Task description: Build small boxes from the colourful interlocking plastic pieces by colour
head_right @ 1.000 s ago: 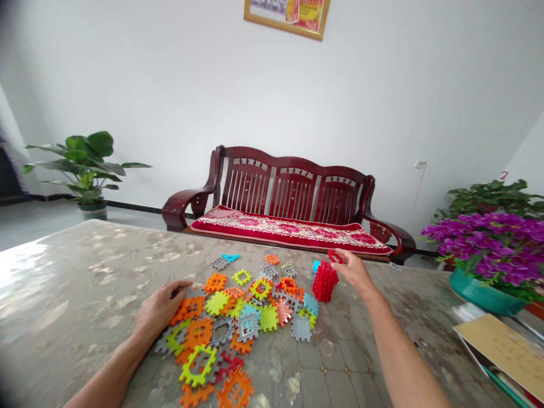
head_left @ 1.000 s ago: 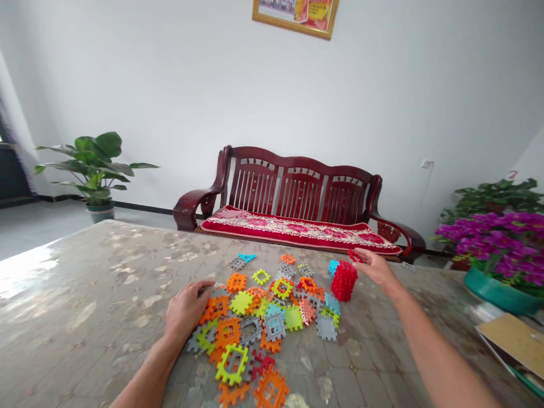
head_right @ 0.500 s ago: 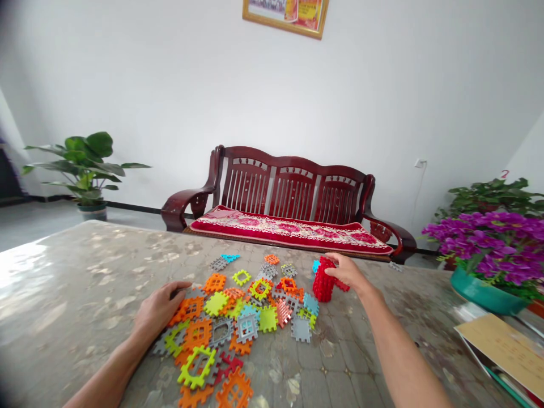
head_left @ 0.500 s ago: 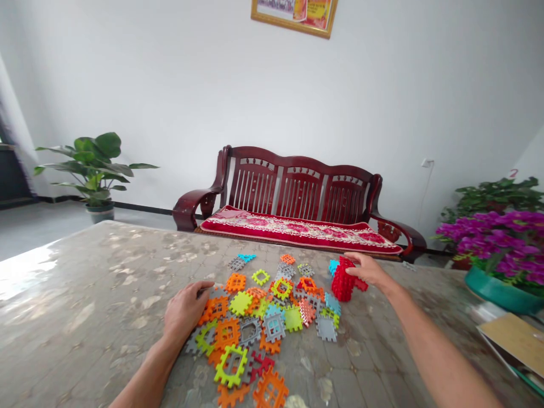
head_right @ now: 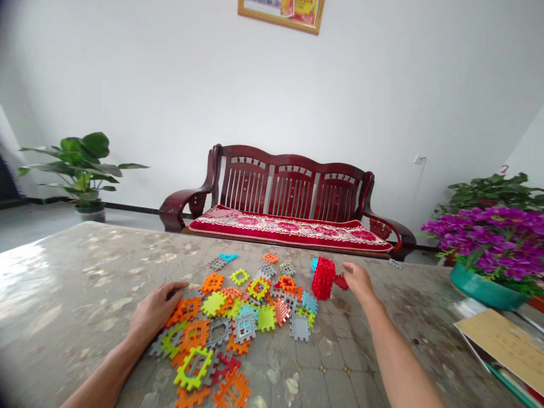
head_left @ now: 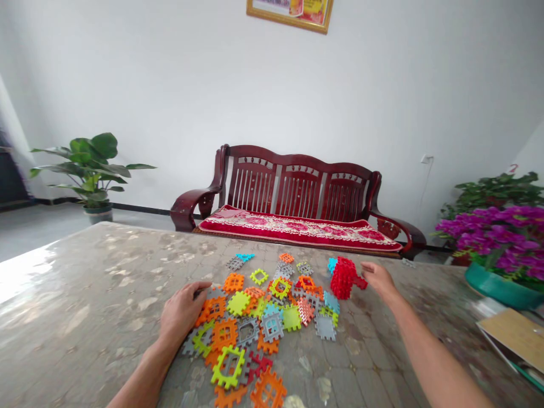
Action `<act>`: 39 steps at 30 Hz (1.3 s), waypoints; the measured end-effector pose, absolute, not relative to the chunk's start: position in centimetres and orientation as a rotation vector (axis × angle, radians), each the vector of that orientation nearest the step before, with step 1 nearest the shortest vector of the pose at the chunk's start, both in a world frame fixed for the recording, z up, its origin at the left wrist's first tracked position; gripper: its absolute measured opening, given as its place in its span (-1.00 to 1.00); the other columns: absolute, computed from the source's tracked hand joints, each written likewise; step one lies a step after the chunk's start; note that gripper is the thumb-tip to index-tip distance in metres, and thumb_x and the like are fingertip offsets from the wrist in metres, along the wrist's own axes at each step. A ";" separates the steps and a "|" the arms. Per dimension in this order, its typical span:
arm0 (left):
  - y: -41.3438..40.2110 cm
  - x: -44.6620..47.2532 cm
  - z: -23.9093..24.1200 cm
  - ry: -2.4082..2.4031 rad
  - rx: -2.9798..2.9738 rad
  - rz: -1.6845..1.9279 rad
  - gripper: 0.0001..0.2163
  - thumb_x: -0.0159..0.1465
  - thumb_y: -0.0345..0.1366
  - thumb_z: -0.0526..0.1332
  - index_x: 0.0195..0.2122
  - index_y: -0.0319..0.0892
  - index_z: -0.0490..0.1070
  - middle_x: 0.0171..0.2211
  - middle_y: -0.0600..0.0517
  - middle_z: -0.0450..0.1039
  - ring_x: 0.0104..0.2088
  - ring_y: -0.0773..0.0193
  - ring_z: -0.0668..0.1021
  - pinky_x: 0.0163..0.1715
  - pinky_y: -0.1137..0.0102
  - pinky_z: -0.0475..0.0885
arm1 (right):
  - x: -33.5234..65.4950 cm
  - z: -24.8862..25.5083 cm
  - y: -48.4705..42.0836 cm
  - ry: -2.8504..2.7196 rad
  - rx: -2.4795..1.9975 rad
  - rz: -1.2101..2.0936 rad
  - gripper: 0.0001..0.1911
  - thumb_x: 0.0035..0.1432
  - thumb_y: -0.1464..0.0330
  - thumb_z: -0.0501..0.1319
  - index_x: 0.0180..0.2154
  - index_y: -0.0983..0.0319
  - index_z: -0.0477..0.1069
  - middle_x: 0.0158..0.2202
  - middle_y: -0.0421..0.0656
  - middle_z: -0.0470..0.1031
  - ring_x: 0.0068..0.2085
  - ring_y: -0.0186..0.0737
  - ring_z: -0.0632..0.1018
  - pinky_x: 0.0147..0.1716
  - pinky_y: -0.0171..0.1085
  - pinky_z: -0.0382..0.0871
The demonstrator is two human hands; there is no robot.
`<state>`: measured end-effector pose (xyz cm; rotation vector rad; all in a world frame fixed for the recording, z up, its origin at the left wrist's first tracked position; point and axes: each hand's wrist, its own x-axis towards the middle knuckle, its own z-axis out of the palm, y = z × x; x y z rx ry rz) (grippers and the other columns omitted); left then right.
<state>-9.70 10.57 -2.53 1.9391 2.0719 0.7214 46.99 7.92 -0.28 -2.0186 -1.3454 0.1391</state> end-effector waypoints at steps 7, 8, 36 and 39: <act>10.7 -9.8 -2.8 2.066 1.938 0.702 -0.66 0.25 -0.14 0.03 -0.10 0.03 0.55 -0.10 0.08 0.60 -0.16 0.15 0.61 -0.21 0.40 0.42 | 47.1 -4.2 6.5 -1.446 -2.228 0.012 -0.67 0.04 0.30 0.22 -0.12 0.17 0.52 -0.16 -0.04 0.61 -0.04 0.05 0.57 0.01 -0.01 0.36; 10.7 -9.8 -2.8 2.069 1.934 0.701 -0.66 0.25 -0.14 0.03 -0.10 0.03 0.55 -0.10 0.08 0.61 -0.16 0.15 0.61 -0.21 0.40 0.43 | 46.9 -4.2 6.4 -1.476 -2.237 -0.003 -0.70 0.06 0.29 0.20 -0.15 0.16 0.53 -0.17 -0.05 0.61 -0.05 0.04 0.57 0.02 -0.01 0.35; 10.3 -9.6 -2.0 2.046 1.954 0.674 -0.64 0.27 -0.11 0.00 -0.09 0.03 0.55 -0.07 0.05 0.59 -0.13 0.11 0.60 -0.22 0.38 0.42 | 46.2 -3.5 2.3 -1.653 -2.138 0.136 -0.51 -0.10 0.26 0.29 -0.06 0.23 0.51 -0.06 0.01 0.58 -0.03 0.03 0.56 -0.04 -0.16 0.38; 10.3 -9.6 -2.0 2.034 1.971 0.692 -0.64 0.26 -0.12 0.00 -0.09 0.03 0.55 -0.06 0.06 0.59 -0.12 0.12 0.59 -0.21 0.39 0.42 | 46.1 -3.3 2.2 -1.612 -2.179 0.099 -0.50 -0.09 0.27 0.29 -0.03 0.21 0.49 -0.10 0.01 0.59 -0.04 0.05 0.57 -0.06 -0.14 0.39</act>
